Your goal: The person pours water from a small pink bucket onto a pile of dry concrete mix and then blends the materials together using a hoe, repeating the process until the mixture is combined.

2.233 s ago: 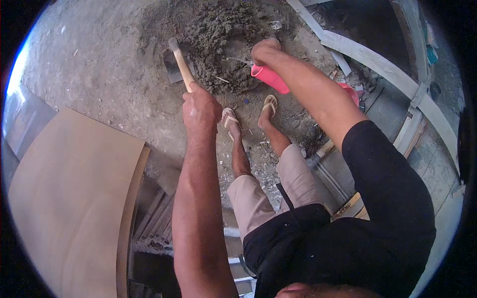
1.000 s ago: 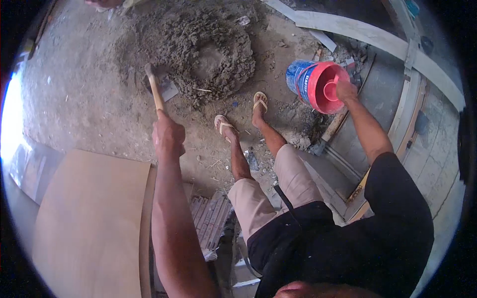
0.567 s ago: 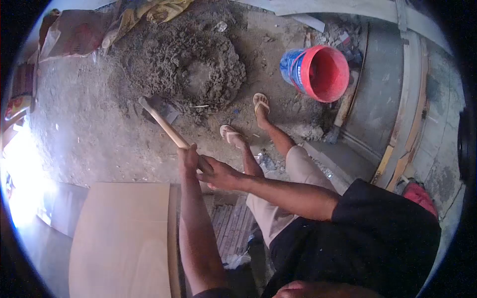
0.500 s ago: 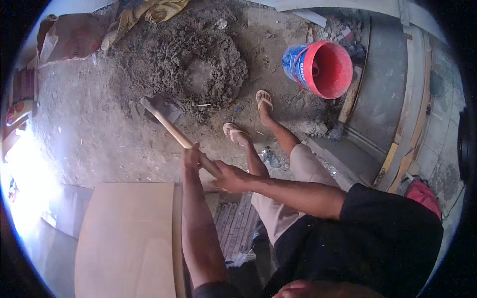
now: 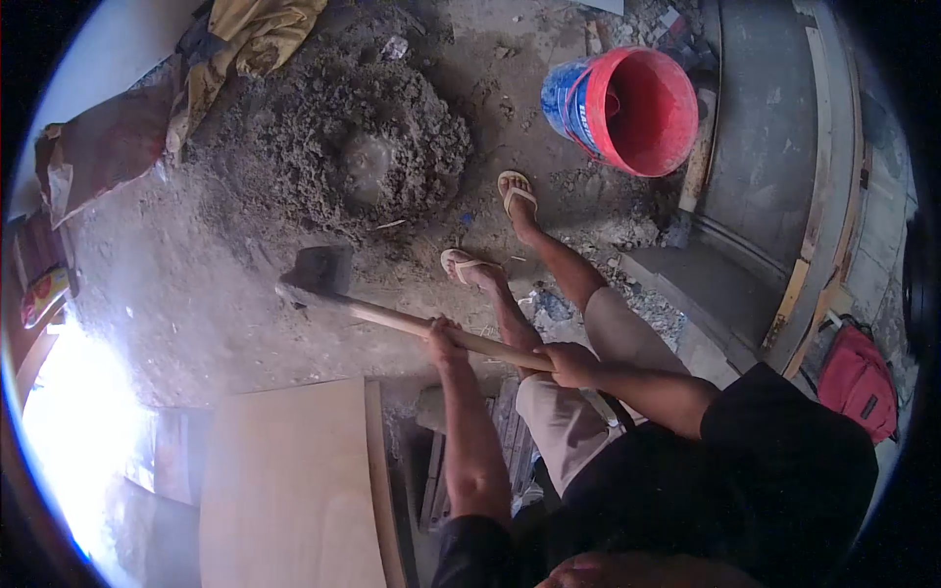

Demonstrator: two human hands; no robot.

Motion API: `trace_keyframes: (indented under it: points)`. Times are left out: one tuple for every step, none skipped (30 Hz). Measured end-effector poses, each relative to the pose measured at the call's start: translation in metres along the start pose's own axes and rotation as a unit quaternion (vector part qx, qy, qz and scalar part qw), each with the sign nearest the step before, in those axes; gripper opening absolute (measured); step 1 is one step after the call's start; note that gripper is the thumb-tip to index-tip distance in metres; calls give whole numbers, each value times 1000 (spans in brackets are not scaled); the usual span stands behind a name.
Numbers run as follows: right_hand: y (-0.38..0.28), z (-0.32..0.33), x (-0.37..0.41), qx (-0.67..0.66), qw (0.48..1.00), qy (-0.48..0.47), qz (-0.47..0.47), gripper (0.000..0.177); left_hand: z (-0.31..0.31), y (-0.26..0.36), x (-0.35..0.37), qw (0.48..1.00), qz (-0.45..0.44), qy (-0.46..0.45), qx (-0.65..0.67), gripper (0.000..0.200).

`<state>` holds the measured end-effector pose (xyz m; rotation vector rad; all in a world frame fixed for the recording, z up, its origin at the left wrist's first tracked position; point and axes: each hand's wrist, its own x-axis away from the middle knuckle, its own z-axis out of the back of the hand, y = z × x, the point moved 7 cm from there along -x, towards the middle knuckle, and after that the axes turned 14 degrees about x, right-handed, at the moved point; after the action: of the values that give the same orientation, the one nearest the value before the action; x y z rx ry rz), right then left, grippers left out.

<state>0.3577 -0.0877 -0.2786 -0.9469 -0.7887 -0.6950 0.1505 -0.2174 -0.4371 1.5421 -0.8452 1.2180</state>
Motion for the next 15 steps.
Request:
trace_keyframes:
  points:
    - [3, 10, 11, -12, 1000, 18, 1, 59, -12, -4, 21, 1000, -6, 5, 15, 15]
    - [2, 22, 26, -25, 999, 35, 3, 61, -23, -6, 46, 999, -13, 11, 30, 16]
    - [-1, 35, 39, -40, 998, 52, 3, 63, -34, -4, 67, 999, -19, 17, 43, 18]
    - [-8, 47, 47, -52, 996, 67, 37, 66, -44, 0, 82, 999, -35, 18, 28, 19]
    - [-14, 63, 53, -62, 992, 84, 71, 70, -59, 4, 92, 999, -50, 17, 13, 21]
    - [-20, 75, 57, -72, 987, 100, 104, 73, -71, 7, 98, 998, -65, 15, -3, 23]
    - [-24, 84, 59, -67, 984, 114, 118, 73, -86, 10, 102, 997, -70, 7, -19, 23]
    - [-28, 93, 59, -61, 981, 128, 131, 72, -102, 13, 103, 997, -75, -2, -36, 23]
    - [-32, 101, 58, -54, 978, 144, 143, 72, -120, 16, 104, 995, -79, -13, -52, 24]
    - [-31, 108, 56, -61, 976, 158, 139, 72, -140, 18, 105, 993, -90, -28, -64, 23]
    - [-29, 113, 53, -68, 974, 173, 133, 71, -160, 19, 108, 991, -100, -43, -77, 23]
    - [-27, 114, 53, -78, 972, 184, 126, 71, -177, 20, 114, 989, -107, -54, -91, 22]
    - [-22, 108, 48, -81, 981, 148, 95, 64, -195, 22, 121, 984, -124, -78, -105, 20]
    - [-16, 102, 39, -84, 988, 113, 66, 58, -215, 25, 128, 977, -143, -102, -118, 18]
    - [-14, 101, 30, -88, 992, 77, 40, 52, -238, 30, 136, 970, -163, -126, -131, 16]
